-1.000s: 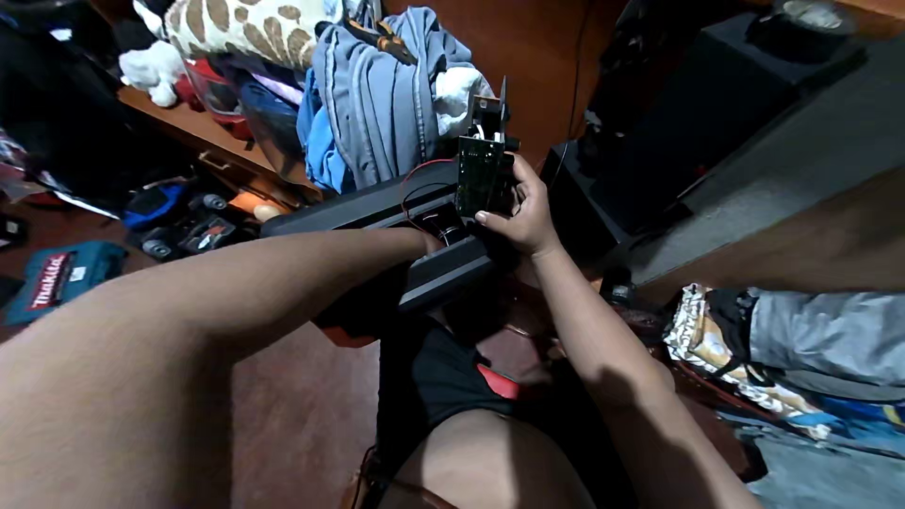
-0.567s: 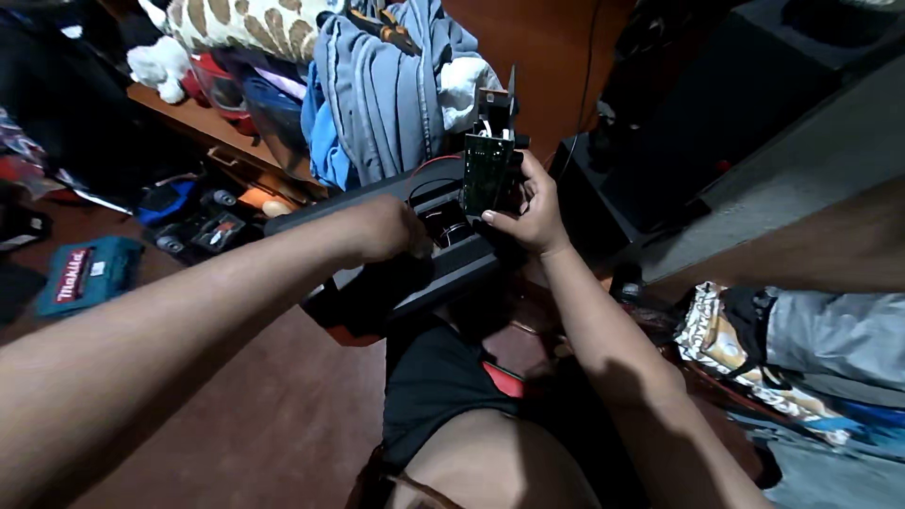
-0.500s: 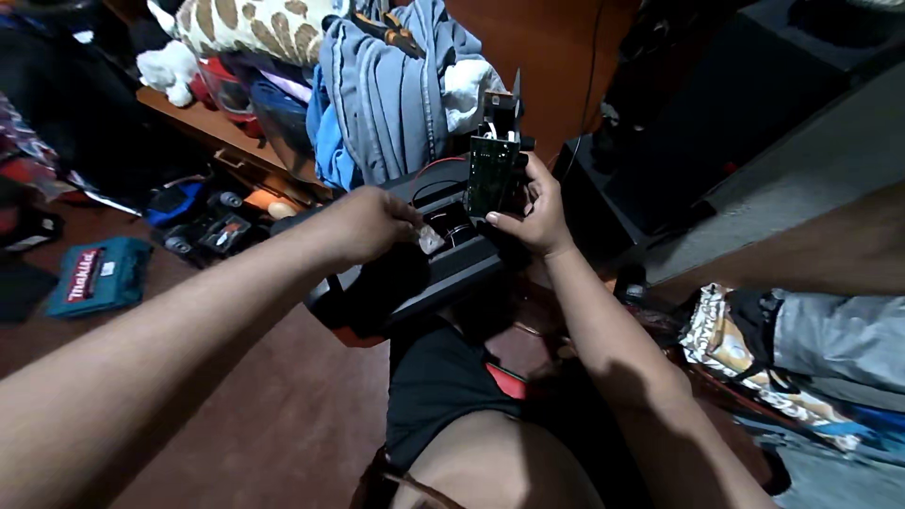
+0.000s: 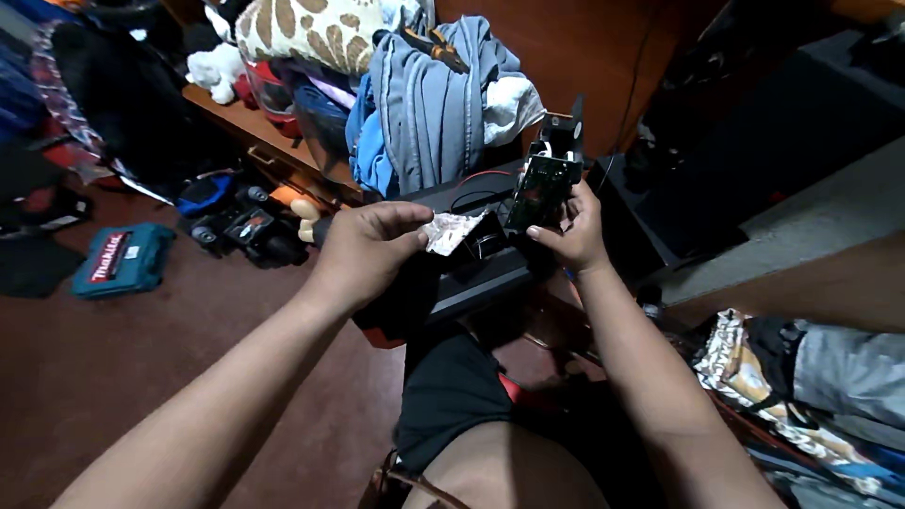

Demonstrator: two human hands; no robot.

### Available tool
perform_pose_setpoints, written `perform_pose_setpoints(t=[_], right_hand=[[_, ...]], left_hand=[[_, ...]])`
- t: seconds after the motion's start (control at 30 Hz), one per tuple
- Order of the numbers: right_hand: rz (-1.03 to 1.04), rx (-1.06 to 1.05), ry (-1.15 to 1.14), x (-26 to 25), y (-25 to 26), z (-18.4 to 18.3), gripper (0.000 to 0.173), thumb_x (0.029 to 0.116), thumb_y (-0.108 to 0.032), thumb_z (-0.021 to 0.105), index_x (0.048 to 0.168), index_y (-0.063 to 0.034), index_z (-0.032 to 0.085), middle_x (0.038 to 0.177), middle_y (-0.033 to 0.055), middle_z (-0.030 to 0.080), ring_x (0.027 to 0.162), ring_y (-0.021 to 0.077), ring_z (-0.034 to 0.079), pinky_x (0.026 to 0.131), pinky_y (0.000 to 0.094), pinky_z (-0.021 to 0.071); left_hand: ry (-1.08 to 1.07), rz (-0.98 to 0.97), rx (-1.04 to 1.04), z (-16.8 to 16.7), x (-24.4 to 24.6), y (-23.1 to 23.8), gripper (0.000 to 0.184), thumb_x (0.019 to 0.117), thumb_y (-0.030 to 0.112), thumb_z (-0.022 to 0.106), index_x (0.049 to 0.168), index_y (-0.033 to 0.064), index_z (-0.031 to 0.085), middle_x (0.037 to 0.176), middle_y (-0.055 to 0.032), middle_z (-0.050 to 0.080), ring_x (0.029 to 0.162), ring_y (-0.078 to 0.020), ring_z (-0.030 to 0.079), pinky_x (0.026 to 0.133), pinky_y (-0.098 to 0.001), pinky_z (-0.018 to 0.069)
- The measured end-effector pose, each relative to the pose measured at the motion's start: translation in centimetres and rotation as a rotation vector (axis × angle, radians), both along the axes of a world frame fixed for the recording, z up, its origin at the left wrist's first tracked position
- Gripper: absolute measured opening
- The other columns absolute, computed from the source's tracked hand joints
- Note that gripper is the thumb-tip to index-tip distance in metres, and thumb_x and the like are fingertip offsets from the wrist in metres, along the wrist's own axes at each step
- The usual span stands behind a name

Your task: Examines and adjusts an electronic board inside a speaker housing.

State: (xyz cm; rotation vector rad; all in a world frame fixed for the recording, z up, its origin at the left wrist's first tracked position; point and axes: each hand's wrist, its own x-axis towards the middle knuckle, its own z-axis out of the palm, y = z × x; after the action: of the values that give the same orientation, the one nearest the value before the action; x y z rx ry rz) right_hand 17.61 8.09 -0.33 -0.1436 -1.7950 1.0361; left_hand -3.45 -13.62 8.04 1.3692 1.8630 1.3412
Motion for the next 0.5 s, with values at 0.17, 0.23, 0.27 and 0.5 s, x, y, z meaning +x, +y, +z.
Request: perform_pose_setpoints(t=[0.17, 0.23, 0.27, 0.5], right_hand=[[0.014, 0.004, 0.009, 0.0, -0.1, 0.0, 0.079, 0.0742, -0.033, 0.088, 0.133, 0.0062, 0.052, 0.127, 0.0076, 0.063, 0.116, 0.0097, 0.064, 0.101, 0.0295, 0.0563], [0.015, 0.006, 0.005, 0.0, -0.1, -0.1, 0.080, 0.0744, -0.034, 0.088, 0.134, 0.0052, 0.052, 0.127, 0.0056, 0.063, 0.117, 0.0082, 0.063, 0.102, 0.0283, 0.0554], [0.016, 0.005, 0.003, 0.1, -0.1, -0.1, 0.079, 0.0746, -0.034, 0.088, 0.134, 0.0044, 0.052, 0.127, 0.0044, 0.063, 0.117, 0.0072, 0.063, 0.102, 0.0277, 0.0553], [0.028, 0.019, -0.005, 0.2, -0.1, 0.0, 0.077, 0.0763, -0.037, 0.088, 0.134, 0.0006, 0.053, 0.126, 0.0005, 0.064, 0.116, 0.0056, 0.063, 0.101, 0.0269, 0.0554]], left_hand=[[0.050, -0.008, 0.128, -0.5, -0.1, -0.5, 0.026, 0.0887, -0.004, 0.073, 0.113, 0.0058, 0.069, 0.101, -0.0007, 0.074, 0.084, -0.0060, 0.071, 0.079, -0.0236, 0.0614], [0.211, -0.030, 0.315, -1.4, -0.4, -0.8, 0.025, 0.0893, -0.003, 0.069, 0.113, 0.0009, 0.065, 0.104, -0.0044, 0.072, 0.091, -0.0079, 0.070, 0.086, -0.0263, 0.0607], [0.356, -0.046, 0.441, -2.0, -0.8, -0.9, 0.021, 0.0914, -0.003, 0.066, 0.112, -0.0022, 0.065, 0.105, -0.0082, 0.071, 0.096, -0.0112, 0.070, 0.091, -0.0299, 0.0594], [0.891, -0.128, 0.946, -3.9, -2.6, -2.8, 0.007, 0.0910, -0.004, 0.068, 0.093, 0.0023, 0.067, 0.106, -0.0113, 0.070, 0.116, -0.0285, 0.064, 0.104, -0.0459, 0.0520]])
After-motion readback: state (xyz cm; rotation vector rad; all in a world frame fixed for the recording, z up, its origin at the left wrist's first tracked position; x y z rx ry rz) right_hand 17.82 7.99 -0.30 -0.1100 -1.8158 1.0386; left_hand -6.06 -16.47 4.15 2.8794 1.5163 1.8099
